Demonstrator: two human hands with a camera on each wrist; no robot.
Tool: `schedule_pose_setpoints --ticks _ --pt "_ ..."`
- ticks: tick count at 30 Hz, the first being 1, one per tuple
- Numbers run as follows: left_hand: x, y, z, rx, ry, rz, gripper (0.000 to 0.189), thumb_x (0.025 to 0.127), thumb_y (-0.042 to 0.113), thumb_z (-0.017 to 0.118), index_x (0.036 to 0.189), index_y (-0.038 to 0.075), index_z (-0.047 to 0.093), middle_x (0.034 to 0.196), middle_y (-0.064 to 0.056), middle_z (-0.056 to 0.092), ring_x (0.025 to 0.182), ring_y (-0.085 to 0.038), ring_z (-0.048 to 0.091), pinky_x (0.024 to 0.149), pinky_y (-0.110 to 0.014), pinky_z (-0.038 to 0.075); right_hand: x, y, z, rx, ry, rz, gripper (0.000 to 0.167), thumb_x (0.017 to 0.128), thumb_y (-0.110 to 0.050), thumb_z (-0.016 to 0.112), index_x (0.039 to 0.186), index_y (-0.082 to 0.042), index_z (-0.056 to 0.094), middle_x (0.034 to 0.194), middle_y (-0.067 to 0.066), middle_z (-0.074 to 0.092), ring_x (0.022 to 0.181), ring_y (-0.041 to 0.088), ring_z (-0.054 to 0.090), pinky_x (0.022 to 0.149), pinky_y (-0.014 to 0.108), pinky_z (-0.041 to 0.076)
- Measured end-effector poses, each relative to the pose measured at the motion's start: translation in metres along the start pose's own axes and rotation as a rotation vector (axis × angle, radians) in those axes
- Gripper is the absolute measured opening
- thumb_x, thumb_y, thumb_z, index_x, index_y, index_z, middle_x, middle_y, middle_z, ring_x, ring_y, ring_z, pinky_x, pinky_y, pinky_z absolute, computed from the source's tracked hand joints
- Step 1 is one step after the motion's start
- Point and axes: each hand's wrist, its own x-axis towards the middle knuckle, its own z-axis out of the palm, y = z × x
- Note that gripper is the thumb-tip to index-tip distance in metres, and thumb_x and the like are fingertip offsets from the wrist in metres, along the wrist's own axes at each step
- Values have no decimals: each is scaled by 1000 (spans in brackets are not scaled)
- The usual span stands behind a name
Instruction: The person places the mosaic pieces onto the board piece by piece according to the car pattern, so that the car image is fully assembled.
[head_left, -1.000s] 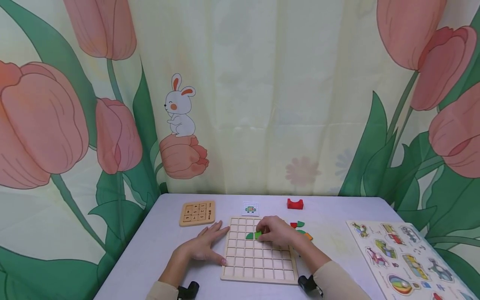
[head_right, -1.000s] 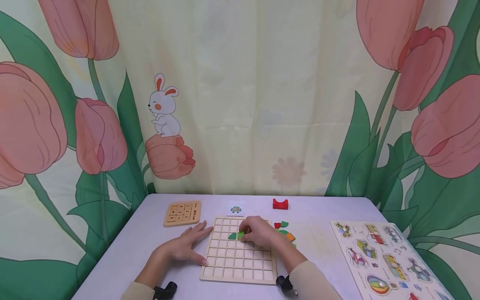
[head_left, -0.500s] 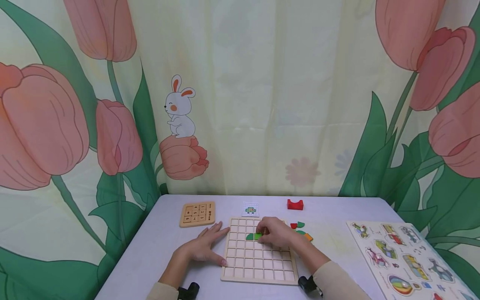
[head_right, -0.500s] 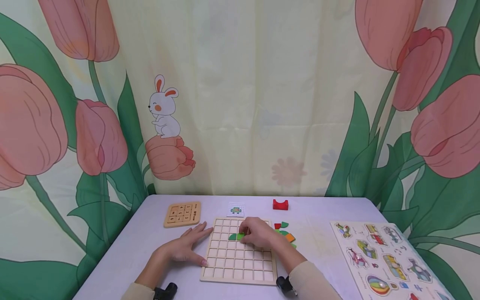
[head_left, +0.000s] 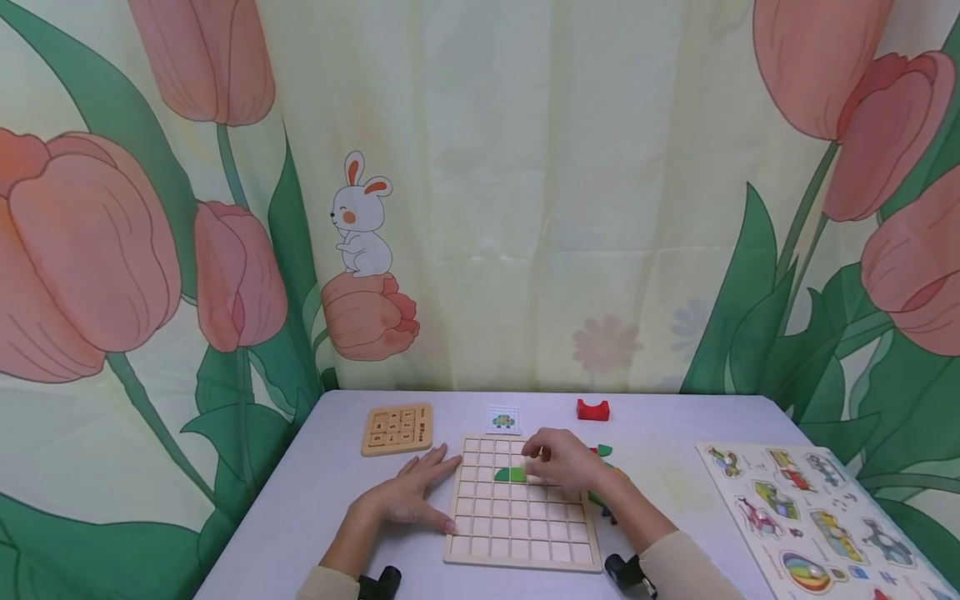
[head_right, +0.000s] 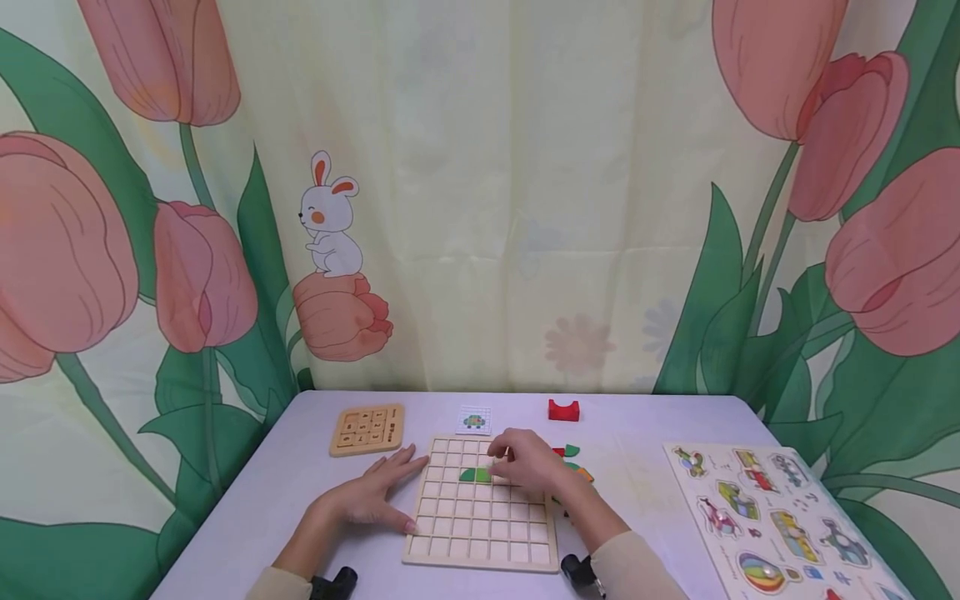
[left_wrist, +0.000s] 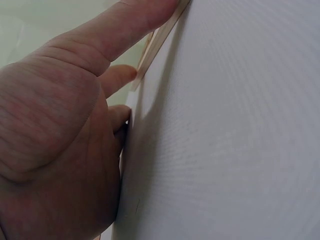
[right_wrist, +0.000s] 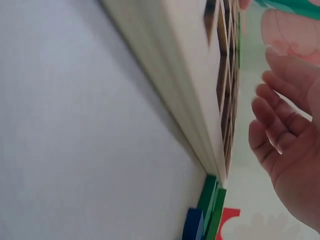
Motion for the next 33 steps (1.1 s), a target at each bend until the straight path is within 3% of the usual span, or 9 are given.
schedule_pose_setpoints --ticks 4,14,20,33 --pt "0 1 -1 3 -4 -1 113 68 63 90 163 31 37 176 -10 14 162 -41 5 127 -72 6 -8 5 -10 30 87 -4 29 93 -23 79 119 -10 75 103 -1 70 87 14 58 67 22 52" --pt "-2 3 0 15 2 -6 114 67 63 90 163 31 36 176 -10 14 163 -41 5 127 -72 6 -29 13 -41 82 271 101 25 93 -24 79 117 -18 76 112 4 74 93 18 60 74 25 57" --pt "-1 1 -1 11 -2 -12 114 67 64 90 163 33 35 176 -8 14 163 -39 5 127 -71 6 -40 22 -52 81 315 127 28 94 -24 78 120 -15 74 107 1 71 92 20 59 70 24 58" --pt "0 0 1 13 0 3 114 67 64 90 163 34 36 176 -8 13 163 -39 4 127 -71 5 -45 39 -54 46 376 253 35 97 -18 74 129 -6 68 115 9 71 100 23 60 75 22 59"
